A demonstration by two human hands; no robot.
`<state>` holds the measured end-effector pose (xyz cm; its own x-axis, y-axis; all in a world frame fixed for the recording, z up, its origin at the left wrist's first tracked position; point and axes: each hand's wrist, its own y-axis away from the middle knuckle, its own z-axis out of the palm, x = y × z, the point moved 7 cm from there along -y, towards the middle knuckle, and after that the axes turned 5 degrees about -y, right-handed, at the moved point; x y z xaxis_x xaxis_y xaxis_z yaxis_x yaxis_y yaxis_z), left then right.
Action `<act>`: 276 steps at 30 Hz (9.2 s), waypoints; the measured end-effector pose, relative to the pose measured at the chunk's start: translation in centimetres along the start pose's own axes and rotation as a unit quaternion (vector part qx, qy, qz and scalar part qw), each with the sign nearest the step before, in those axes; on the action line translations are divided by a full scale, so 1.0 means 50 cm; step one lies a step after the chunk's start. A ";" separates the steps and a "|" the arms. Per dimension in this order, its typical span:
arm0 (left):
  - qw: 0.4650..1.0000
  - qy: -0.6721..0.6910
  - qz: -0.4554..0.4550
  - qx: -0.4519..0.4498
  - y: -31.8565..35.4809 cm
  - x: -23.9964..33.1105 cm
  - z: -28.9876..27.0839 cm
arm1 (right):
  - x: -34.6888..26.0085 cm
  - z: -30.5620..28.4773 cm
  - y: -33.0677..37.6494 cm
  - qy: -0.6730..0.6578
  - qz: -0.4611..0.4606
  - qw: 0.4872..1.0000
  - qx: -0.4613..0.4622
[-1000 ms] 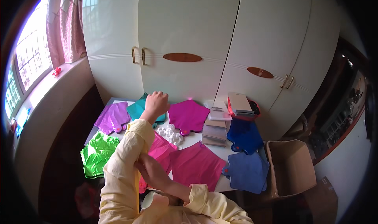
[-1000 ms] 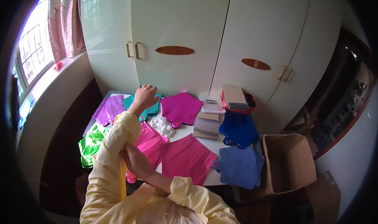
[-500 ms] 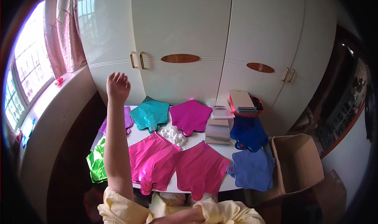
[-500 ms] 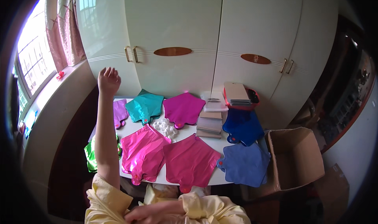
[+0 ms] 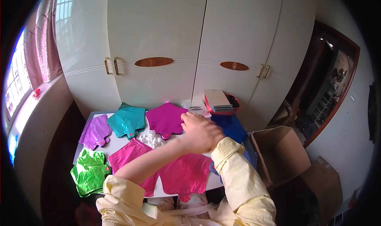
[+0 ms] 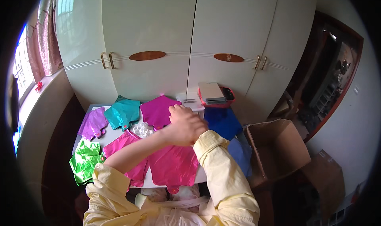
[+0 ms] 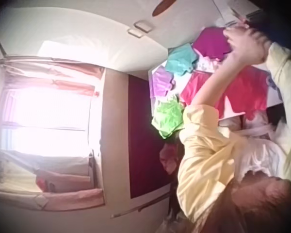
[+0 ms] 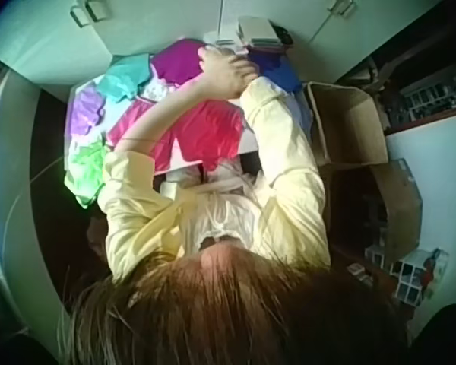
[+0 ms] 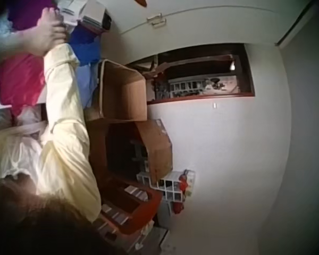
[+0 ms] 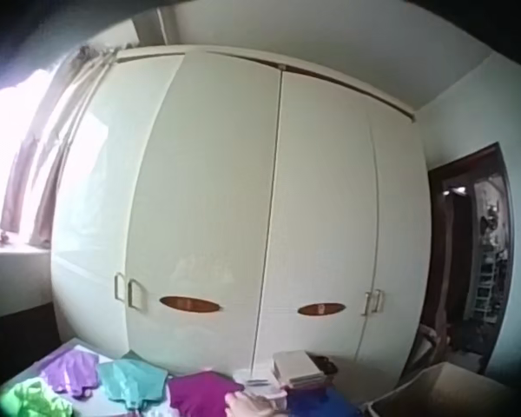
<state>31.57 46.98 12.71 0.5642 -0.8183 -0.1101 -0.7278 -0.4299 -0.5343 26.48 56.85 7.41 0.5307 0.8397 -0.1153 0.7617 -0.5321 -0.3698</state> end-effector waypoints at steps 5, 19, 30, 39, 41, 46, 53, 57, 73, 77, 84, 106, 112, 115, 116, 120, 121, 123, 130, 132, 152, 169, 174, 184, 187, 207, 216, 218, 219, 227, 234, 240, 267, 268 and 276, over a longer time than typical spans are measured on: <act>0.977 0.150 0.150 0.018 -0.028 0.207 0.036 | 0.049 -0.002 -0.012 0.040 0.048 0.998 0.023; 0.996 0.018 -0.050 -0.074 0.145 0.339 0.080 | 0.099 -0.044 0.326 -0.049 0.137 0.989 -0.008; 0.905 -0.072 -0.365 -0.204 0.400 0.169 0.167 | 0.141 0.074 0.410 0.098 0.363 0.922 -0.090; 0.909 -0.046 -0.381 -0.163 0.379 0.165 0.202 | 0.130 0.075 0.474 0.110 0.251 0.961 -0.042; 0.908 -0.043 -0.381 -0.171 0.373 0.165 0.209 | 0.132 0.065 0.479 0.098 0.261 0.960 -0.021; 0.911 -0.029 -0.371 -0.176 0.386 0.167 0.200 | 0.154 0.047 0.498 0.022 0.305 0.950 0.070; 0.910 -0.020 -0.363 -0.198 0.380 0.169 0.182 | 0.211 0.041 0.538 -0.171 0.419 0.882 0.129; 0.944 -0.031 -0.281 -0.170 0.287 0.163 0.174 | 0.239 0.060 0.556 -0.251 0.460 0.841 0.135; 0.973 -0.065 -0.095 -0.202 0.062 0.112 0.342 | 0.289 0.113 0.573 -0.524 0.436 0.725 0.099; 0.986 -0.097 -0.047 -0.128 0.067 0.120 0.357 | 0.288 0.115 0.570 -0.521 0.441 0.723 0.109; 0.968 -0.013 -0.125 -0.216 0.067 0.104 0.387 | 0.285 0.102 0.571 -0.528 0.425 0.723 0.130; 0.986 -0.017 -0.063 -0.150 0.068 0.122 0.404 | 0.586 -0.453 0.879 -0.138 0.376 0.778 0.484; 0.980 -0.023 -0.071 -0.187 0.075 0.137 0.406 | 0.389 -0.411 0.491 0.096 0.171 0.917 0.348; 0.976 -0.019 -0.079 -0.201 0.072 0.142 0.401 | 0.391 -0.243 0.375 0.039 0.200 0.967 0.150; 0.975 -0.012 -0.078 -0.206 0.063 0.145 0.403 | 0.418 -0.169 0.371 0.014 0.191 0.975 0.108; 0.978 -0.007 -0.078 -0.191 0.070 0.137 0.394 | 0.386 0.023 0.328 0.002 0.150 0.988 -0.025; 0.979 -0.002 -0.078 -0.187 0.074 0.137 0.392 | 0.358 0.033 0.320 0.014 0.121 0.992 -0.012; 0.983 -0.009 -0.073 -0.169 0.079 0.132 0.392 | 0.352 0.075 0.301 0.057 0.121 0.987 -0.089; 0.990 -0.004 -0.074 -0.121 0.069 0.135 0.389 | 0.367 0.161 0.263 0.122 0.076 0.988 -0.057; 0.990 -0.006 -0.080 -0.118 0.069 0.132 0.388 | 0.350 0.159 0.238 0.095 0.097 0.989 -0.060; 0.940 -0.078 -0.215 -0.252 0.019 -0.138 0.471 | 0.563 0.179 0.344 -0.570 0.426 0.678 0.184; 0.960 -0.062 -0.233 -0.142 0.074 -0.169 0.318 | 0.259 -0.312 0.077 0.054 0.023 0.948 0.313; 0.903 -0.104 -0.395 -0.135 0.287 -0.301 0.148 | 0.138 -0.064 -0.123 0.033 -0.091 0.981 0.170; 0.892 0.018 -0.414 -0.182 0.592 -0.322 0.131 | -0.068 0.322 -0.129 0.055 -0.203 0.977 -0.026; 0.896 -0.008 -0.415 -0.158 0.611 -0.310 0.123 | -0.077 0.324 -0.125 0.060 -0.222 0.973 -0.006; 0.875 -0.023 -0.469 -0.119 0.593 -0.345 0.105 | -0.083 0.325 -0.140 -0.034 -0.202 0.978 0.025; 0.871 -0.016 -0.479 -0.108 0.616 -0.374 0.141 | -0.091 0.336 -0.147 -0.120 -0.172 0.978 0.004; 0.867 -0.007 -0.486 -0.113 0.619 -0.375 0.141 | -0.108 0.341 -0.146 -0.092 -0.173 0.981 0.003; 0.866 -0.004 -0.486 -0.116 0.614 -0.378 0.142 | -0.100 0.356 -0.150 -0.069 -0.161 0.985 -0.012; 0.863 0.008 -0.499 -0.083 0.603 -0.378 0.128 | -0.032 0.367 -0.170 -0.222 0.089 0.971 -0.005; 0.880 0.000 -0.468 -0.083 0.567 -0.382 0.136 | 0.018 0.367 -0.169 -0.313 0.212 0.925 -0.019; 0.874 0.027 -0.470 -0.124 0.531 -0.381 0.136 | 0.030 0.377 -0.168 -0.334 0.214 0.918 -0.009; 0.813 0.007 -0.484 -0.323 0.546 -0.398 0.193 | 0.411 0.087 -0.157 -0.612 0.338 0.640 0.318; 0.813 0.003 -0.486 -0.320 0.542 -0.399 0.189 | 0.442 0.045 -0.155 -0.597 0.315 0.654 0.341; 0.820 0.045 -0.493 -0.287 0.563 -0.402 0.168 | 0.162 -0.156 -0.222 -0.095 0.036 0.916 0.387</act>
<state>3.02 54.52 -7.17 0.9764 0.0216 0.2147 -0.0131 -0.9872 0.1592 25.23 68.74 17.80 0.4386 0.8485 -0.2963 0.1961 -0.4121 -0.8898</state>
